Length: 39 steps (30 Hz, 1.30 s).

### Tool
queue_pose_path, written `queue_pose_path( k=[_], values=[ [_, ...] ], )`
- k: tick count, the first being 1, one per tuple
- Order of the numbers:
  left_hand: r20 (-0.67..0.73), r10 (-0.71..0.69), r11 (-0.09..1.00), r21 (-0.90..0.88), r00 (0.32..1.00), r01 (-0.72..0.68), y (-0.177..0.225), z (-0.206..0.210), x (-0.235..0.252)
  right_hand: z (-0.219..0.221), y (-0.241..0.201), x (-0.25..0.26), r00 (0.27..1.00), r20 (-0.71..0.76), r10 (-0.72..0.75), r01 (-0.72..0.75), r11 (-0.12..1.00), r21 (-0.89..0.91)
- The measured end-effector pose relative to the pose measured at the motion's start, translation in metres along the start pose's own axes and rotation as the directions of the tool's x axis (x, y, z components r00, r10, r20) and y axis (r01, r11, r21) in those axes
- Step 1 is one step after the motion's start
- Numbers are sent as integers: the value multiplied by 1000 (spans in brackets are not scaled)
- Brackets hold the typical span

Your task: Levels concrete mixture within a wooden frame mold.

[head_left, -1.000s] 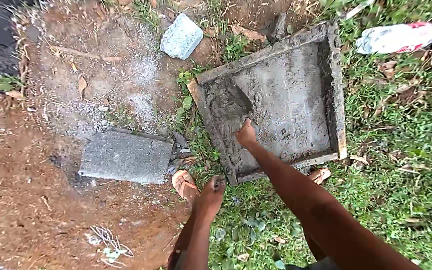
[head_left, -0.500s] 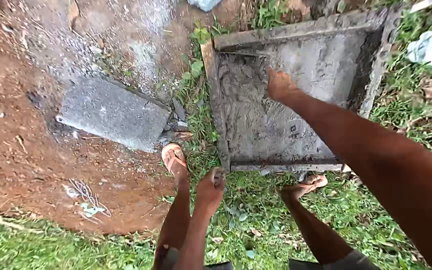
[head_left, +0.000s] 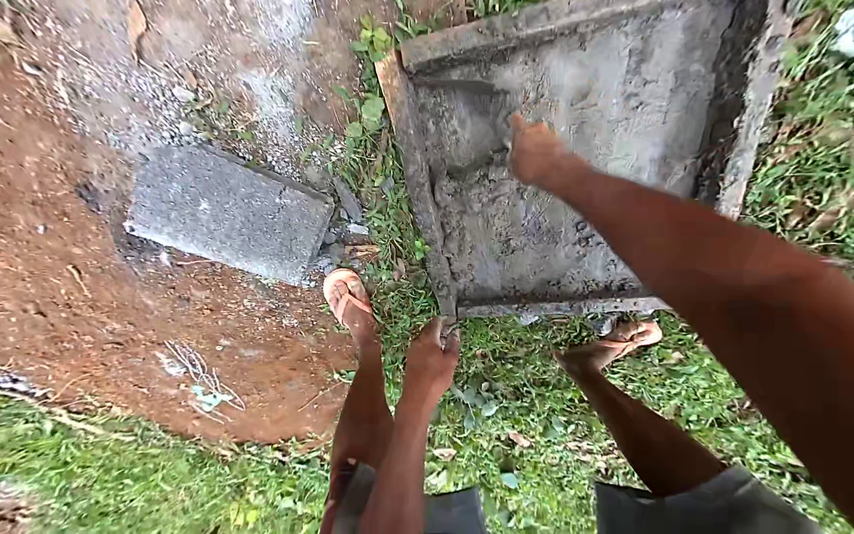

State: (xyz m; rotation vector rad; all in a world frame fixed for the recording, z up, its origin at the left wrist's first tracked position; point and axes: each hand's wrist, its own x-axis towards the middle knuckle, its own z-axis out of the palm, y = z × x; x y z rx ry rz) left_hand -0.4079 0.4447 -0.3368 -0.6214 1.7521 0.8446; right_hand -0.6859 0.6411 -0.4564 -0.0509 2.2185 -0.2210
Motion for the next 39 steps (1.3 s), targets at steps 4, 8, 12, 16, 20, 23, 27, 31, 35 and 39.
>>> queue_pose_path(
  k=[4, 8, 12, 16, 20, 23, 27, 31, 35, 39],
  values=[
    [32, 8, 1000, -22, 999, -8, -1, -5, 5, 57, 37, -69, 987, 140, 76, -77, 997, 0],
    [44, 7, 999, -43, 999, -5, 1, -17, 5, 80, 76, -137, 965, 164, 204, -243, 933, 267],
    [110, -13, 999, 52, 994, 7, -1, -34, 7, 135, 70, -147, 850, 177, 496, -440, 486, 755],
    [73, 31, 998, 43, 997, -35, 5, -53, 16, 177, -38, -105, 836, 234, 496, -402, 265, 876],
    [-2, 90, 990, -111, 996, -90, 3, -67, 21, 162, -75, -124, 865, 294, 406, -428, 292, 855],
    [32, 65, 996, -60, 997, -63, 7, -71, 21, 138, -79, -168, 877, 320, 358, -444, 352, 824],
    [14, 49, 993, -105, 999, -47, 12, -75, 24, 147, -85, -126, 898, 325, 296, -432, 458, 777],
    [-11, 68, 987, -143, 998, -69, -7, -68, 27, 145, -92, -84, 905, 241, 350, -393, 476, 786],
    [15, 41, 999, 16, 999, -42, -11, -71, 25, 166, -132, -123, 886, 294, 358, -430, 395, 812],
    [-76, 110, 975, -188, 991, -122, -14, -65, 33, 172, -97, -101, 897, 275, 346, -411, 427, 805]
  ],
)
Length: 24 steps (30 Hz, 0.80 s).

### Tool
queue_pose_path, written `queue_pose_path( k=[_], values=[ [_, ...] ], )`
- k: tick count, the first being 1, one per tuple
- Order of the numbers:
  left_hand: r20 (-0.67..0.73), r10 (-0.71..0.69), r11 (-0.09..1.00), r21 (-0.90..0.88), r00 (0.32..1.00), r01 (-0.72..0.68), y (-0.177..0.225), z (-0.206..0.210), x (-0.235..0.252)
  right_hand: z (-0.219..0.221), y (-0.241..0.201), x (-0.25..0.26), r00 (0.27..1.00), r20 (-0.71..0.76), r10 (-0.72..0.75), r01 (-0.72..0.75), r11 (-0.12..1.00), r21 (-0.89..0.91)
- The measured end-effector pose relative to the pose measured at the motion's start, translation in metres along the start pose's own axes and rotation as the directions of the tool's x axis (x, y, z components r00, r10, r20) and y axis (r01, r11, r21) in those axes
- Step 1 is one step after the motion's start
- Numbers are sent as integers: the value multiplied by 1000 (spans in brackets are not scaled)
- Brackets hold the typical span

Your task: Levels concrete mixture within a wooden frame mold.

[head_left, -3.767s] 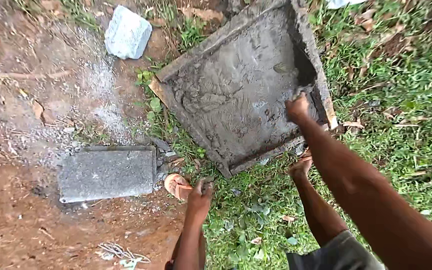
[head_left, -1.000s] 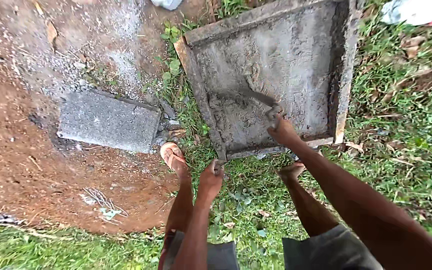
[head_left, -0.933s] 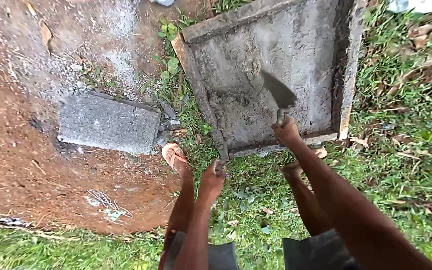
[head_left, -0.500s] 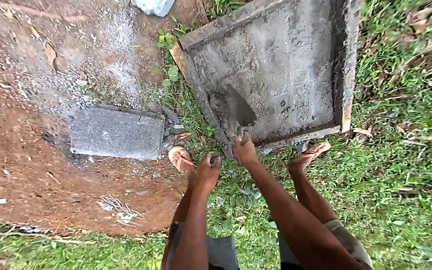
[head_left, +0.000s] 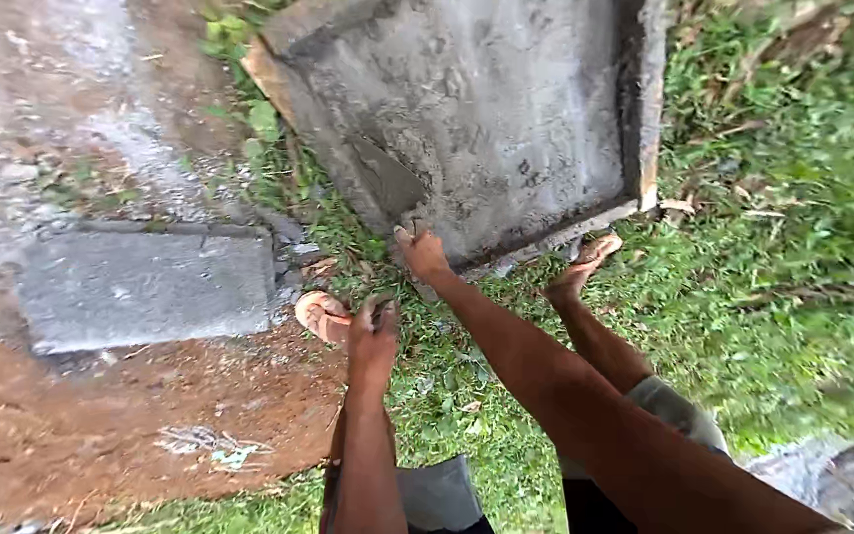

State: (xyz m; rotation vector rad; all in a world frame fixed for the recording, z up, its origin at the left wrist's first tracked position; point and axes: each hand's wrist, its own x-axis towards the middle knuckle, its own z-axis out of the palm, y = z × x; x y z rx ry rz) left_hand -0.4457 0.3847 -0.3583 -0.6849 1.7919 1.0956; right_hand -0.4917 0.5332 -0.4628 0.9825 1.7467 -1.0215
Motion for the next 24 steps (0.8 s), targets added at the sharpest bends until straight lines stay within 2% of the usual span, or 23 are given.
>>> queue_pose_path(
  k=[1, 4, 7, 10, 13, 15, 17, 21, 24],
  values=[
    [0, 0, 1000, -27, 1000, 0, -1, 1, 1, -13, 12, -3, 999, -21, -40, 40, 999, 13],
    [73, -20, 997, 79, 997, 15, 6, 3, -1, -83, 80, -26, 982, -147, -116, 112, 993, -32],
    [78, -17, 995, 97, 997, 10, 12, 1, -1, -185, 134, -25, 950, -309, -45, -23, 977, -212],
    [74, -22, 994, 107, 997, 14, 14, 2, -2, -276, 170, -20, 904, -428, 17, -187, 914, -359],
    [79, -30, 987, 158, 996, 17, 15, 8, -7, -334, 174, -52, 877, -480, 23, -348, 719, -602],
    [98, -30, 983, 182, 995, 12, 13, 13, -10, -354, 165, -81, 865, -500, 51, -443, 544, -712],
    [110, -23, 984, 180, 994, 3, 13, 17, -12, -369, 163, -101, 850, -523, 62, -491, 452, -744],
    [105, -24, 991, 136, 994, 9, 3, 13, -16, -361, 163, -110, 867, -488, 105, -476, 465, -746],
    [96, -30, 994, 107, 995, 20, -11, 4, -22, -312, 155, -115, 860, -464, 211, -508, 427, -748]
  ],
)
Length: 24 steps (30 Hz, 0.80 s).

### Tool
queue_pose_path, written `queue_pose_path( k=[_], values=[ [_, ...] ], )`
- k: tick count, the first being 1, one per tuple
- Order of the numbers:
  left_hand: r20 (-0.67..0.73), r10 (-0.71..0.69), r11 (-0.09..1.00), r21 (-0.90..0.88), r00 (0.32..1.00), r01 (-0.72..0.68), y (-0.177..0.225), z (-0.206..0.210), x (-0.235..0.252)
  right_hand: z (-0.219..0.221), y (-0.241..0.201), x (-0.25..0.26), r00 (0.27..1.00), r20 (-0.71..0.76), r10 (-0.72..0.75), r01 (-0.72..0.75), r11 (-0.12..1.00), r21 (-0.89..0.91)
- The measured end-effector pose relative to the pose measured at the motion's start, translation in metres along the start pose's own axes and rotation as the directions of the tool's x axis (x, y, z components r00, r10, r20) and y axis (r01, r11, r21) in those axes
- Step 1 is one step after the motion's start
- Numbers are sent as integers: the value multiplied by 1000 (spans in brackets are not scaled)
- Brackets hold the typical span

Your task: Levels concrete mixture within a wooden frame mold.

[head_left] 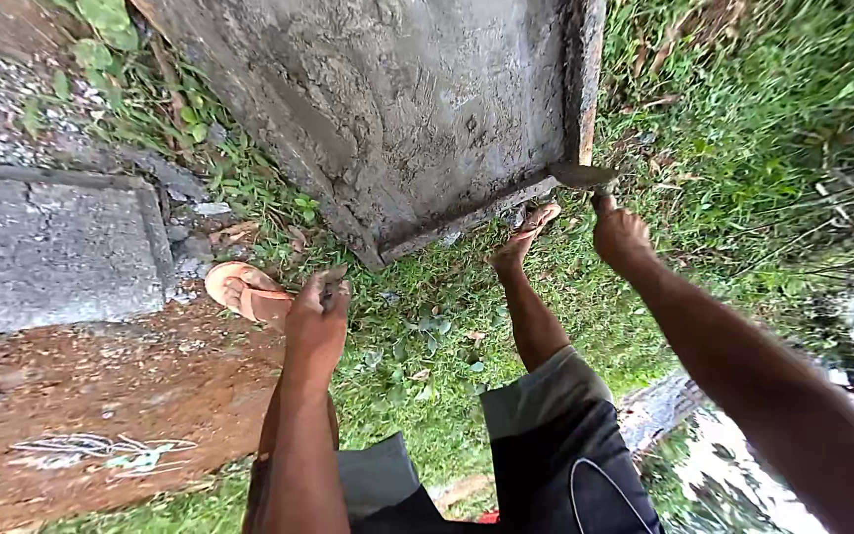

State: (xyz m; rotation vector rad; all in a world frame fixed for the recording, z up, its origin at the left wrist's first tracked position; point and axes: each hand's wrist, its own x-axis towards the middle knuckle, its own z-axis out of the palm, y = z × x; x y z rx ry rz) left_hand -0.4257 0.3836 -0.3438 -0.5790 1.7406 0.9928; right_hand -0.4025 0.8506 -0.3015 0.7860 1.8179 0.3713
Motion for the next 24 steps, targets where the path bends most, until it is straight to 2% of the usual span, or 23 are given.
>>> queue_pose_path(
  k=[4, 6, 8, 11, 13, 14, 16, 18, 19, 21, 23, 24],
  values=[
    [-14, 6, 999, -52, 1000, -7, -16, -7, -6, 13, -92, -72, 995, 80, -65, 62, 998, 33],
    [-29, 8, 998, -67, 1000, -10, -19, -11, -9, 34, -129, -100, 989, 54, -139, 135, 989, 60],
    [-42, 24, 996, -80, 999, -27, -18, -15, -7, 36, -158, -124, 972, 140, -188, 183, 982, 48],
    [-27, 29, 988, -152, 999, -32, -12, -12, -7, 38, -169, -139, 913, 247, -325, 328, 944, 29],
    [-26, 33, 978, -207, 999, -37, -11, -12, -6, 45, -149, -119, 911, 149, -385, 384, 923, 37],
    [-26, 40, 972, -230, 999, -45, -13, -13, -6, 35, -134, -106, 933, 105, -346, 344, 938, 38],
    [-7, 54, 975, -214, 999, -54, -21, -19, -7, -6, -98, -80, 980, 91, -178, 177, 984, 17],
    [1, 41, 981, -192, 999, -41, -27, -30, -13, -18, -69, -54, 999, 32, 1, -1, 1000, -2],
    [-9, 31, 978, -205, 999, -33, -26, -37, -14, -16, -72, -53, 998, 26, 59, -59, 998, -3],
    [-26, 22, 969, -244, 999, -28, -24, -48, -16, 9, -111, -79, 998, 33, 62, -64, 995, 71],
    [-30, 16, 964, -266, 999, -23, -24, -51, -15, 49, -174, -126, 999, 25, -39, 34, 981, 190],
    [-31, 13, 964, -265, 999, -21, -22, -51, -16, 54, -204, -155, 983, 159, -89, 51, 973, 226]
  ],
)
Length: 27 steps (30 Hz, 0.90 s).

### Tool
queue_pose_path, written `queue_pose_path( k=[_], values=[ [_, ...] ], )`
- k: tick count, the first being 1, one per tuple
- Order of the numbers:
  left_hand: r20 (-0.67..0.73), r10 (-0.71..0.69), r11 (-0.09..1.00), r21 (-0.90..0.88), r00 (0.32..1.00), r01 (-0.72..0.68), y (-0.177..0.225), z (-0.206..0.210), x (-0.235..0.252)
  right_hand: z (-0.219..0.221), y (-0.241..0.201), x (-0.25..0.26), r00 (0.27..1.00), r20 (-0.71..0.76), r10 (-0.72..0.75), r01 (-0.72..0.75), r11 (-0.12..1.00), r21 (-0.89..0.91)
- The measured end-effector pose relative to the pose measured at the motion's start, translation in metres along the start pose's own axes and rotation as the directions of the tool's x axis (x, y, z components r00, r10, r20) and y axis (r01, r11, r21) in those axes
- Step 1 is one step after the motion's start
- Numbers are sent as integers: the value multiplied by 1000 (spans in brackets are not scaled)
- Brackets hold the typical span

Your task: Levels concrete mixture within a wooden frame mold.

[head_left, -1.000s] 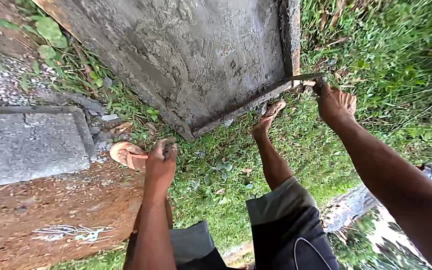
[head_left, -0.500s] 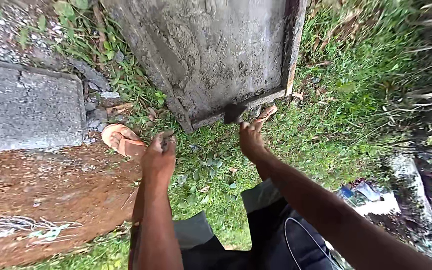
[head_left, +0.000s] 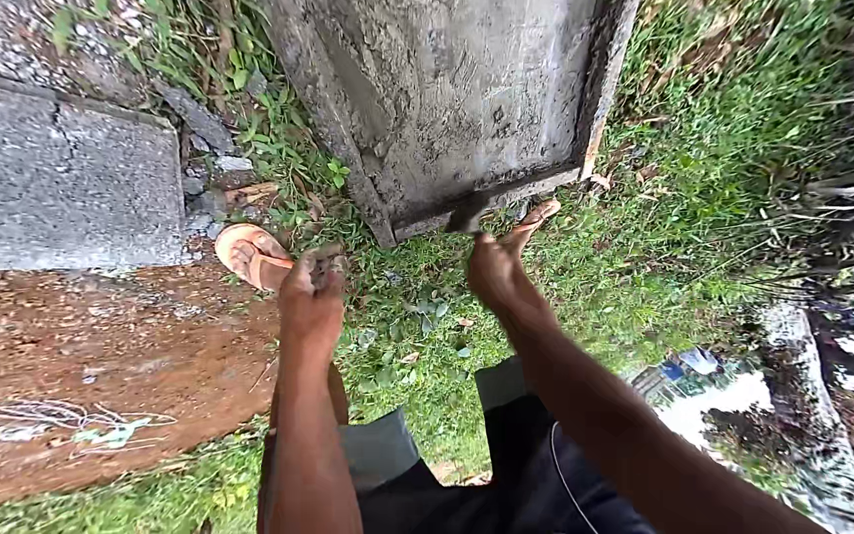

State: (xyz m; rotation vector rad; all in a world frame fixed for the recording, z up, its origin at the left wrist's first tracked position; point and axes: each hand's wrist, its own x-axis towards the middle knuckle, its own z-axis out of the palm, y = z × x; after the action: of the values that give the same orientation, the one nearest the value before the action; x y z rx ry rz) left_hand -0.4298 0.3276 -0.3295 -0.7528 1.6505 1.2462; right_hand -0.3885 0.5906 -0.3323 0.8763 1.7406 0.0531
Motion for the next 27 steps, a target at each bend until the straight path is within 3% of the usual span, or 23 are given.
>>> queue_pose_path(
  k=[3, 6, 9, 11, 13, 16, 19, 23, 25, 27],
  values=[
    [-15, -9, 1000, 7, 1000, 9, 4, 3, 4, 27, -37, -23, 979, 195, -65, 59, 998, 35],
    [-10, 19, 1000, -11, 1000, -19, 6, 10, 8, 4, 11, -1, 957, 259, -134, 77, 973, 218],
    [-18, 9, 1000, 5, 1000, -9, 16, 21, 12, -13, 73, 20, 982, 101, -163, 61, 763, 643],
    [-9, 3, 1000, 11, 1000, -3, 18, 30, 12, -26, 108, 40, 993, -12, -120, 90, 675, 732],
    [18, 7, 999, 42, 1000, -8, 17, 37, 15, -56, 132, 58, 999, -36, -10, 32, 747, 664],
    [24, 4, 996, 94, 1000, -6, 19, 45, 17, -103, 161, 96, 984, -78, 159, -129, 947, 293],
    [31, -4, 991, 135, 1000, 0, 20, 52, 17, -116, 169, 114, 966, -128, 224, -215, 973, 81],
    [34, 0, 987, 160, 999, -5, 18, 59, 17, -71, 118, 77, 985, -127, 119, -101, 985, 138],
    [38, -8, 990, 140, 999, 3, 18, 66, 16, -45, 97, 58, 1000, -22, 1, 2, 991, 136],
    [13, -18, 992, 123, 1000, 17, 14, 69, 16, -47, 95, 62, 988, 108, -108, 94, 987, 130]
  ],
)
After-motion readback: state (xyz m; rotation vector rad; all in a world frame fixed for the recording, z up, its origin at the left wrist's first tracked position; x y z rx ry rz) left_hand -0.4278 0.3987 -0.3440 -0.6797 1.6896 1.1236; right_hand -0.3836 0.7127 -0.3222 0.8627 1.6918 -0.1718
